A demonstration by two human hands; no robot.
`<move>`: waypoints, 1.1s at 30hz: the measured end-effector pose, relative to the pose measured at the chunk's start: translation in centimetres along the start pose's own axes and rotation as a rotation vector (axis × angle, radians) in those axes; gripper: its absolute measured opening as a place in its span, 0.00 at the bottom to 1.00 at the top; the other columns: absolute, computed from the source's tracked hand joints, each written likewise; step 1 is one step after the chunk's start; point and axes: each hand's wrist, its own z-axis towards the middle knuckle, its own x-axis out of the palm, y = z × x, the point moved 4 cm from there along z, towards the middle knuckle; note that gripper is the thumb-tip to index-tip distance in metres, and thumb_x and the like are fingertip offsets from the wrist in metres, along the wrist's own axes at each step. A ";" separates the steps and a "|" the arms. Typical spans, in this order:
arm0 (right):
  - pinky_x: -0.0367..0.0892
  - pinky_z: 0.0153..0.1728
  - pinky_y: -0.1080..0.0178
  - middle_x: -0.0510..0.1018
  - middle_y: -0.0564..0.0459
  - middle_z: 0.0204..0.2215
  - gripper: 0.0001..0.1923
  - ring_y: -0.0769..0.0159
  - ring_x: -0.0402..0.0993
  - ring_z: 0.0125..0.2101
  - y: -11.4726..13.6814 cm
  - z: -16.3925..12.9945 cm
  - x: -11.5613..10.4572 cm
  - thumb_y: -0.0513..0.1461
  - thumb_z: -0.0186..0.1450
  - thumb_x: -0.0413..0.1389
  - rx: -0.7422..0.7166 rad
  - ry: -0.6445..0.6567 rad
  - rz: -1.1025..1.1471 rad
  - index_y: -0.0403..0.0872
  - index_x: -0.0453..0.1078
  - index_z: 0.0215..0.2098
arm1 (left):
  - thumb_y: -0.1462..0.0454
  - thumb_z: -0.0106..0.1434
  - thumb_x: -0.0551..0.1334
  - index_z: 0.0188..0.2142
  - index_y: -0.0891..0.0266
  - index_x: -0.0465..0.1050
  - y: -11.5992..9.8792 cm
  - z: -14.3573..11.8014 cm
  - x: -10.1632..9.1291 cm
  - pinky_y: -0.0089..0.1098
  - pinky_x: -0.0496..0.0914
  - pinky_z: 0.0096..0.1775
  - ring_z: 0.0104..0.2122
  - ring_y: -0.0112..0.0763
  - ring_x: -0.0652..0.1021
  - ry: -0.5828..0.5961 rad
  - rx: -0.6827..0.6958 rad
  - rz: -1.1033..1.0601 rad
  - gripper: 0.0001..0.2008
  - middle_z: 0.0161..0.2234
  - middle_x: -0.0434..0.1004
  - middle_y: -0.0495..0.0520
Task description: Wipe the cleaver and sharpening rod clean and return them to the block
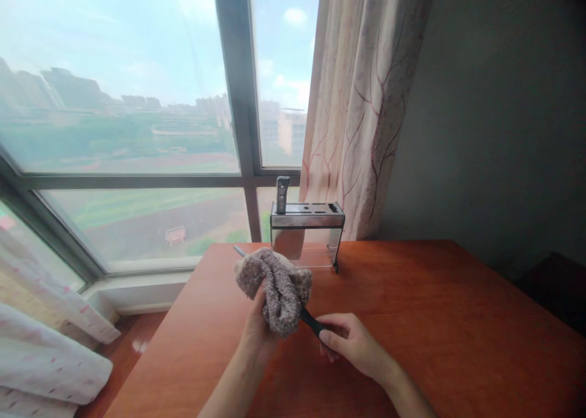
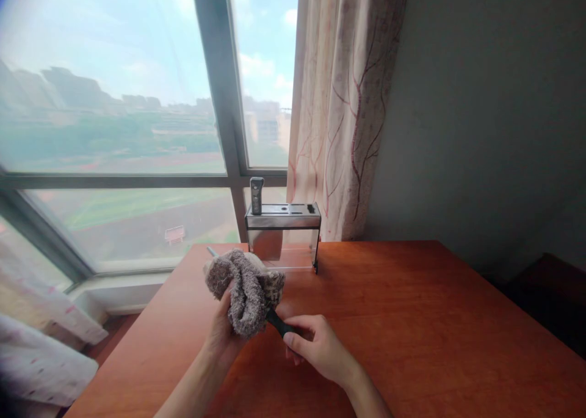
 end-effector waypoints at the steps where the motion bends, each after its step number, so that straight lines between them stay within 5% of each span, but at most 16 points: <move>1: 0.61 0.22 0.68 0.73 0.54 0.21 0.20 0.72 0.65 0.20 0.1 0.0 0.0 0.50 0.60 0.58 -0.012 -0.003 -0.015 0.41 0.75 0.38 | 0.62 0.63 0.59 0.37 0.68 0.76 0.0 0.0 0.0 0.35 0.76 0.37 0.28 0.36 0.80 -0.002 0.005 0.009 0.11 0.28 0.81 0.57; 9: 0.62 0.23 0.67 0.74 0.53 0.22 0.19 0.70 0.67 0.21 -0.4 0.0 -0.2 0.50 0.59 0.58 0.004 -0.042 -0.043 0.42 0.75 0.37 | 0.64 0.61 0.61 0.38 0.68 0.75 -0.2 0.4 -0.3 0.36 0.75 0.40 0.32 0.39 0.81 -0.051 0.047 0.038 0.09 0.30 0.81 0.57; 20: 0.61 0.23 0.67 0.72 0.54 0.20 0.20 0.70 0.66 0.20 -0.3 0.3 0.5 0.52 0.61 0.56 -0.008 -0.064 -0.019 0.42 0.74 0.35 | 0.65 0.61 0.60 0.37 0.68 0.74 -0.2 0.6 -0.6 0.30 0.75 0.27 0.23 0.34 0.79 -0.158 0.126 0.111 0.08 0.26 0.80 0.56; 33: 0.60 0.24 0.67 0.70 0.56 0.20 0.13 0.70 0.65 0.21 -0.7 0.0 -1.1 0.44 0.60 0.58 -0.007 -0.083 -0.055 0.43 0.75 0.37 | 0.70 0.62 0.55 0.41 0.67 0.75 -6.9 1.2 -1.7 0.33 0.76 0.40 0.25 0.31 0.80 -0.190 0.398 -0.119 0.11 0.27 0.81 0.53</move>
